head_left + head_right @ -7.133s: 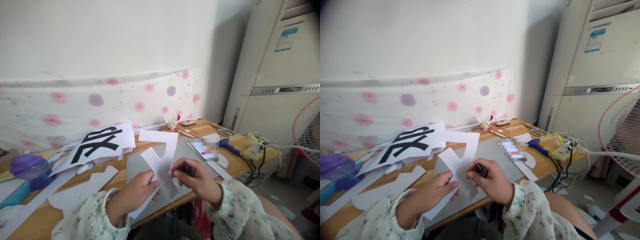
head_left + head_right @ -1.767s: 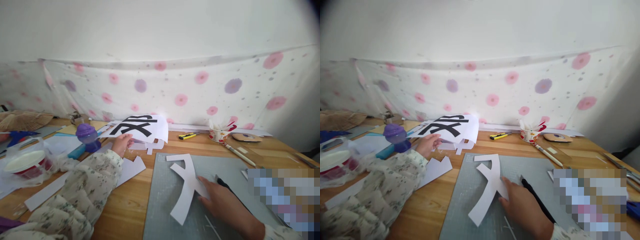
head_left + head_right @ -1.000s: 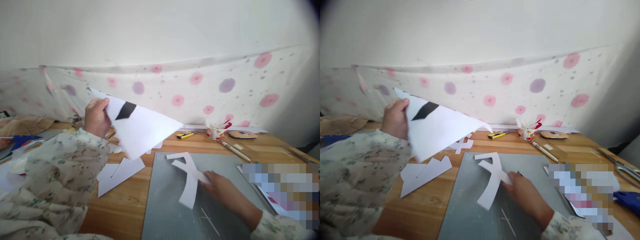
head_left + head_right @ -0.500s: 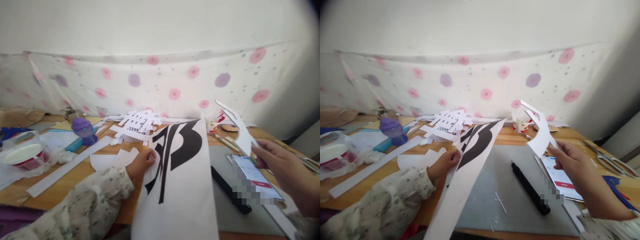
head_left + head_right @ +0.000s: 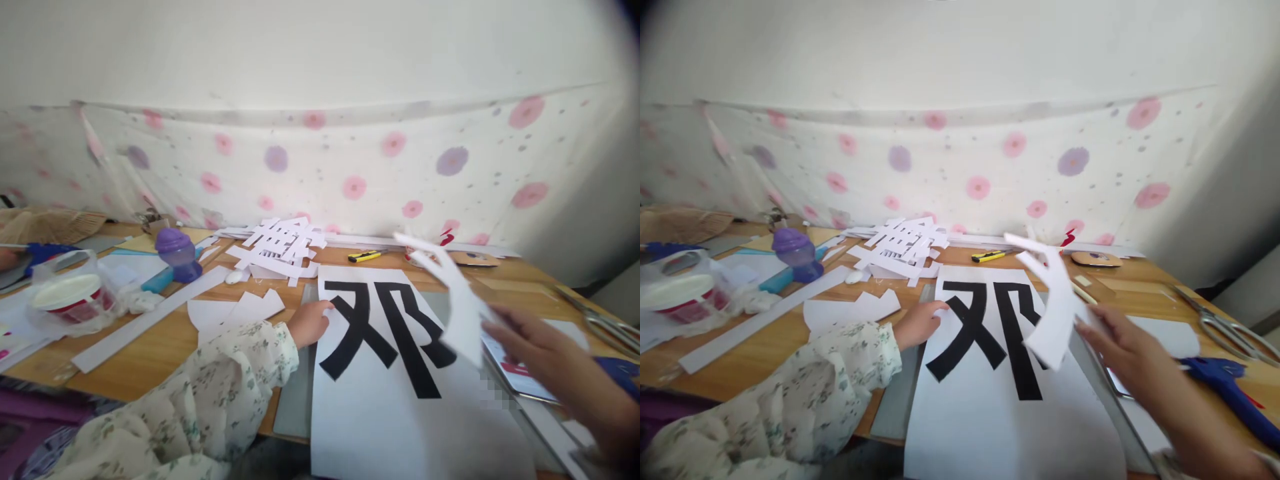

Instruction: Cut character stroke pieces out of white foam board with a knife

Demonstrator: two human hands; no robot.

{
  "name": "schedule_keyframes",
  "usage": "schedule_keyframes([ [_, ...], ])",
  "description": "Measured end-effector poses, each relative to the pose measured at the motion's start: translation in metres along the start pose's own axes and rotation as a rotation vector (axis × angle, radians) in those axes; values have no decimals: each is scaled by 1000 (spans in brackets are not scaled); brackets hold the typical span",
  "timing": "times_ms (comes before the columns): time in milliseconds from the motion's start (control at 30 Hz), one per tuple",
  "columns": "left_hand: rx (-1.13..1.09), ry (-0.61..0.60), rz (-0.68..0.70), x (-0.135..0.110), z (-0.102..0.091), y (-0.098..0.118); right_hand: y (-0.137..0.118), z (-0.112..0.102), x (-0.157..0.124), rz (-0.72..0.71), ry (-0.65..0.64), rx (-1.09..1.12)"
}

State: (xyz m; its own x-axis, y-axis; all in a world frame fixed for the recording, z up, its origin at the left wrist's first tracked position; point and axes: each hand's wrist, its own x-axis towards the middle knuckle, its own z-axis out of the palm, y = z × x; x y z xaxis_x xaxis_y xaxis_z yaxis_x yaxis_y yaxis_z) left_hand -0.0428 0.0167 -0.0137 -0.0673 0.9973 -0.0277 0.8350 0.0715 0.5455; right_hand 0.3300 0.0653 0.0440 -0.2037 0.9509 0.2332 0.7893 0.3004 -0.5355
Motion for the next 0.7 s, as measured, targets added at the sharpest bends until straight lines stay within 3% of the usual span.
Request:
schedule_keyframes([
  [133, 79, -6, -26, -5, -12, -5, -32, 50, -21, -184, -157, -192],
  [233, 148, 16, -51, -7, -26, -20, -46, 75, -32, -273, -259, -341],
  [400, 256, 123, -83, 7, -50, -59, -64, 83, -34, -172, -404, -449],
  [533, 319, 281, -189, 20, -67, -90, -69, 85, -33, -135, -448, -441],
  [700, 358, 421, -248, 22, -69, -114, -60, 94, -32, -148, -473, -431],
])
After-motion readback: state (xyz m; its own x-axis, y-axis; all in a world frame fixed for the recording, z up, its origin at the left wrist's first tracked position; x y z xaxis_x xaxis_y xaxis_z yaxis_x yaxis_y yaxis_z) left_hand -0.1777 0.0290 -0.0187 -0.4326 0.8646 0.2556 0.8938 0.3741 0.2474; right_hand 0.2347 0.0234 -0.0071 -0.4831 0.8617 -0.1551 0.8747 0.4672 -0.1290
